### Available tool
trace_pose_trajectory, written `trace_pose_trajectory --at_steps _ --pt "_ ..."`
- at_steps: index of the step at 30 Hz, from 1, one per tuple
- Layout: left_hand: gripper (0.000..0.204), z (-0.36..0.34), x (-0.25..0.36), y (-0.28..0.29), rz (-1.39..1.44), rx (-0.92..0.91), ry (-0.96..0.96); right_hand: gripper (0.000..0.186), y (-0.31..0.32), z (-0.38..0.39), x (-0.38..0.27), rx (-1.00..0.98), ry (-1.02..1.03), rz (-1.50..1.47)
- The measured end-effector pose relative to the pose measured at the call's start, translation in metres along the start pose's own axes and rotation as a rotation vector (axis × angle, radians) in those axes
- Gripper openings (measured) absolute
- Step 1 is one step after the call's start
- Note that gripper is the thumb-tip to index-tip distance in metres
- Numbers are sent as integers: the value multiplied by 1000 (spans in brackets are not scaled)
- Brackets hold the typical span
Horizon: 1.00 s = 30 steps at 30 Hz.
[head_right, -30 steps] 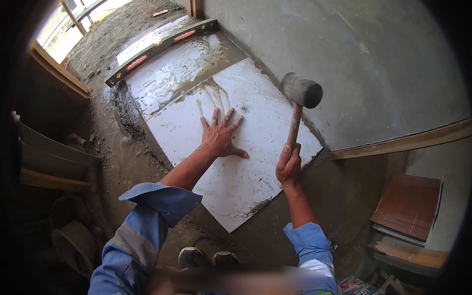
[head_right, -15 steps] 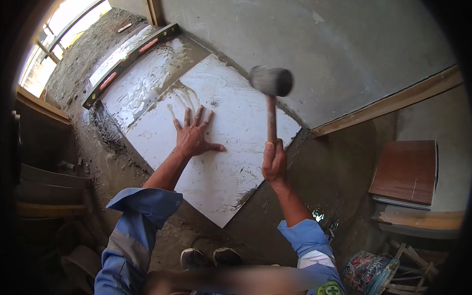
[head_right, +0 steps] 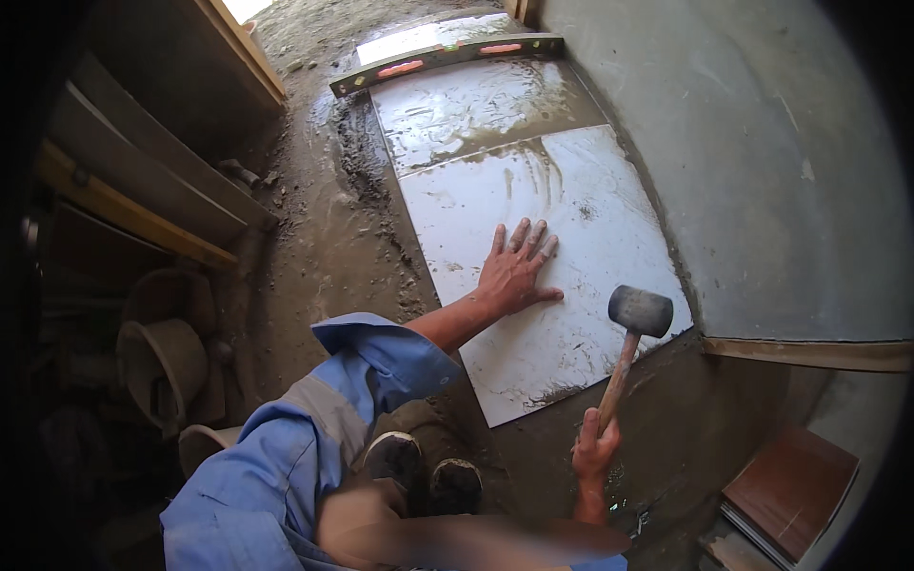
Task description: Laying and leveling a large white floor tile using a rubber mallet and level
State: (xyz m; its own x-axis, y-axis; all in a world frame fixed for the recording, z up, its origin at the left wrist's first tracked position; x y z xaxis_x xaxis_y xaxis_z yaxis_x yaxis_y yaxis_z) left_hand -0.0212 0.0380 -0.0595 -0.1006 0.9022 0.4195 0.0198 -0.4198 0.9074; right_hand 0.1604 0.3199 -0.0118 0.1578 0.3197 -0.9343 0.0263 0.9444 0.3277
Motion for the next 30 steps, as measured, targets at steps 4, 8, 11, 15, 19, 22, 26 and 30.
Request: trace_pose_trajectory --at_steps 4,8,11,15,19,22,26,30 --pt "127 29 -25 32 -39 -101 88 39 9 10 1 -21 47 -8" --pt "136 39 -79 63 -77 -140 189 37 -17 -21 -77 -19 226 -164" --pt "137 39 -71 64 -116 -199 198 35 -47 -56 -103 7 452 -232" --pt "136 37 -59 67 -127 -214 232 35 -91 -101 -73 -90 574 391" --pt "136 38 -61 70 -127 -229 254 38 -115 -116 -78 -101 521 354" --pt "136 35 -57 70 -97 -234 254 41 -100 -125 -64 0 586 216" --pt "137 32 -56 74 -82 -232 258 35 -102 -138 -46 -207 537 722" --pt "141 25 -51 75 -119 -280 292 40 -90 -129 -76 -18 486 159"
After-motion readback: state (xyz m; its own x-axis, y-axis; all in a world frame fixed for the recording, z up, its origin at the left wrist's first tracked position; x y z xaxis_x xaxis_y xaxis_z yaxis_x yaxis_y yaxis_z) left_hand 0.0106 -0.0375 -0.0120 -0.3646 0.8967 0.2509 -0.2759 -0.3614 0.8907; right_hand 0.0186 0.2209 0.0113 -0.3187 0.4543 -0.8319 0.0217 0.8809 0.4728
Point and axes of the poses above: each hand's wrist, its own z-axis away from the middle knuckle, its own y-axis out of the back of the hand, x = y × z, the point moved 8 cm from there along -z, towards the middle knuckle, and after that the axes turned 13 degrees about y, right-handed, at the moved point
